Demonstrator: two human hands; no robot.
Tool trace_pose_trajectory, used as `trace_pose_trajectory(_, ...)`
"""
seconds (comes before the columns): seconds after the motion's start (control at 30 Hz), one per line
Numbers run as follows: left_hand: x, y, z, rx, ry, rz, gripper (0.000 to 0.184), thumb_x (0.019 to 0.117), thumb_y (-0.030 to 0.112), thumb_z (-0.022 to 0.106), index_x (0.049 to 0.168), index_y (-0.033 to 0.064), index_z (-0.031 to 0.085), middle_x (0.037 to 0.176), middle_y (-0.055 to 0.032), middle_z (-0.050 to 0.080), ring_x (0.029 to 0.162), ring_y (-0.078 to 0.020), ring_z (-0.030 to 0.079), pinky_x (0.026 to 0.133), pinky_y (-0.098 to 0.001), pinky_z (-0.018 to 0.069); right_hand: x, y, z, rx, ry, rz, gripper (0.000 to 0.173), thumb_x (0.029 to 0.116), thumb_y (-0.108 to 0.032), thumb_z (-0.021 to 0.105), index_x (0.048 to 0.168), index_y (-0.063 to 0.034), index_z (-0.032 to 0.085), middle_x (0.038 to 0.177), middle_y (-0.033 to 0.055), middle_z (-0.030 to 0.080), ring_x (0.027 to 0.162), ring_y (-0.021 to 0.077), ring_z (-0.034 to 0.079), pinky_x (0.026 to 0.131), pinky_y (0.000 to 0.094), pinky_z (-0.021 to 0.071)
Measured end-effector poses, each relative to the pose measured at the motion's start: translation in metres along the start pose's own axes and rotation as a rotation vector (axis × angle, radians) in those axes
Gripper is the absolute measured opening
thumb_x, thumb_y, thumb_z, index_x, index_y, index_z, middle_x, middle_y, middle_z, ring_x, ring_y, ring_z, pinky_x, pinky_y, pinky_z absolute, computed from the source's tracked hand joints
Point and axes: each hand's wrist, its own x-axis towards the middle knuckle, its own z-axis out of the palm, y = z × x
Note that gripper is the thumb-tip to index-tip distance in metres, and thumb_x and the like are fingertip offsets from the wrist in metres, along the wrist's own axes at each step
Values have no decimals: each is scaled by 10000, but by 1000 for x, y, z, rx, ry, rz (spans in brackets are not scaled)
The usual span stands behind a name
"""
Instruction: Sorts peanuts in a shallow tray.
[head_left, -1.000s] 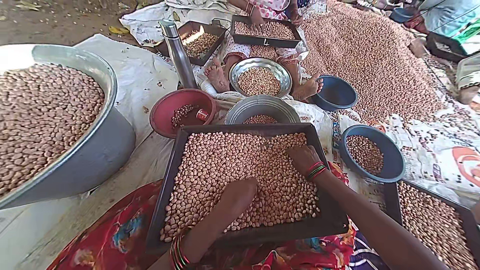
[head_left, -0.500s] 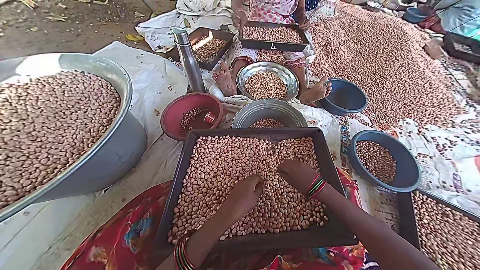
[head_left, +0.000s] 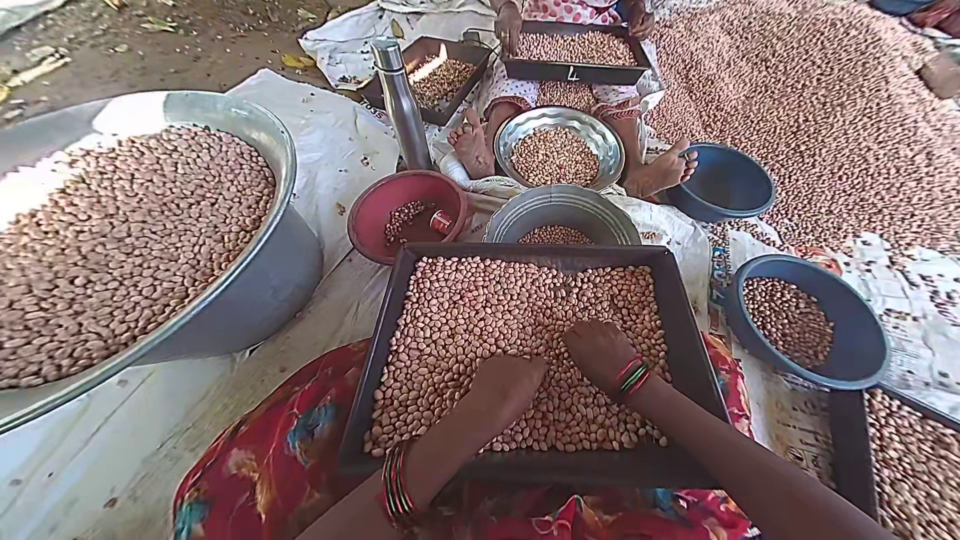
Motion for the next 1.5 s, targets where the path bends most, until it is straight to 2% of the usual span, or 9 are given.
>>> trace_pose_trajectory(0.1, 2, -4, 4, 1, -1, 31, 364, 1128, 204, 339, 1392, 33, 522, 1171, -263, 669, 1115, -462, 654, 894, -604, 510, 0, 0, 4, 12, 56, 0, 299, 1039, -18, 440, 1237, 109, 624, 1248, 307, 648, 1190, 476, 626, 975, 582, 478)
trace_pose_trajectory(0.23, 6, -8, 3, -32, 1, 58, 363, 1124, 227, 360, 1357, 29, 556, 1175, -263, 669, 1133, -464, 644, 903, -627, 498, -24, -18, 2, 148, 205, -226, 206, 975, -29, 536, 1036, 92, 691, 937, 288, 719, 891, 484, 723, 744, 609, 548)
trace_pose_trajectory(0.43, 13, -23, -2, -183, 10, 105, 381, 1119, 249, 392, 1404, 100, 595, 1236, -230, 680, 1168, -437, 643, 971, -627, 473, -31, -62, 20, 236, -64, -706, 215, 1007, -24, 558, 1143, 51, 708, 1096, 290, 695, 1012, 483, 692, 821, 622, 549)
trace_pose_trajectory(0.67, 4, -28, -8, -210, 41, 34, 384, 1122, 229, 371, 1425, 79, 553, 1216, -249, 674, 1160, -440, 642, 975, -613, 475, -13, -83, 10, 54, -371, -578, 315, 1054, 11, 441, 1317, 65, 607, 1306, 303, 620, 1214, 496, 608, 956, 638, 495)
trace_pose_trajectory(0.87, 14, -19, 0, -113, 42, 280, 358, 1110, 245, 430, 1321, 50, 643, 1161, -238, 700, 1098, -441, 668, 930, -623, 488, -26, -70, 18, 191, -262, -537, 228, 1026, -23, 524, 1181, 76, 659, 1141, 306, 678, 1071, 502, 668, 859, 661, 524)
trace_pose_trajectory(1.17, 14, -9, 1, 20, -20, 123, 351, 1122, 204, 374, 1354, 18, 560, 1151, -265, 684, 1092, -466, 668, 905, -616, 514, -56, -26, -16, 329, -204, -241, 303, 1065, -61, 465, 1281, 64, 635, 1245, 279, 652, 1158, 453, 651, 941, 611, 522)
trace_pose_trajectory(1.27, 13, -15, -2, -315, 43, 69, 388, 1132, 255, 356, 1360, -5, 533, 1124, -260, 671, 1052, -411, 674, 935, -568, 514, -48, 9, -38, 360, 47, 62, 323, 1060, -58, 455, 1292, 69, 639, 1286, 288, 648, 1177, 443, 656, 982, 586, 514)
trace_pose_trajectory(1.37, 15, -22, 10, -1079, 322, 155, 209, 1099, 132, 410, 1103, -15, 559, 734, -20, 580, 577, -88, 539, 577, -247, 472, -23, 62, -53, 306, 80, 287, 346, 1070, -46, 434, 1359, 44, 603, 1402, 293, 573, 1276, 460, 585, 1041, 606, 459)
trace_pose_trajectory(1.5, 16, -3, 6, -1669, 343, 125, 136, 1091, 54, 396, 1015, 53, 509, 675, 23, 585, 470, -11, 493, 449, -145, 408, 4, 72, -53, 137, -97, 420, 365, 1079, -31, 408, 1414, 47, 529, 1489, 288, 479, 1291, 471, 559, 1034, 597, 466)
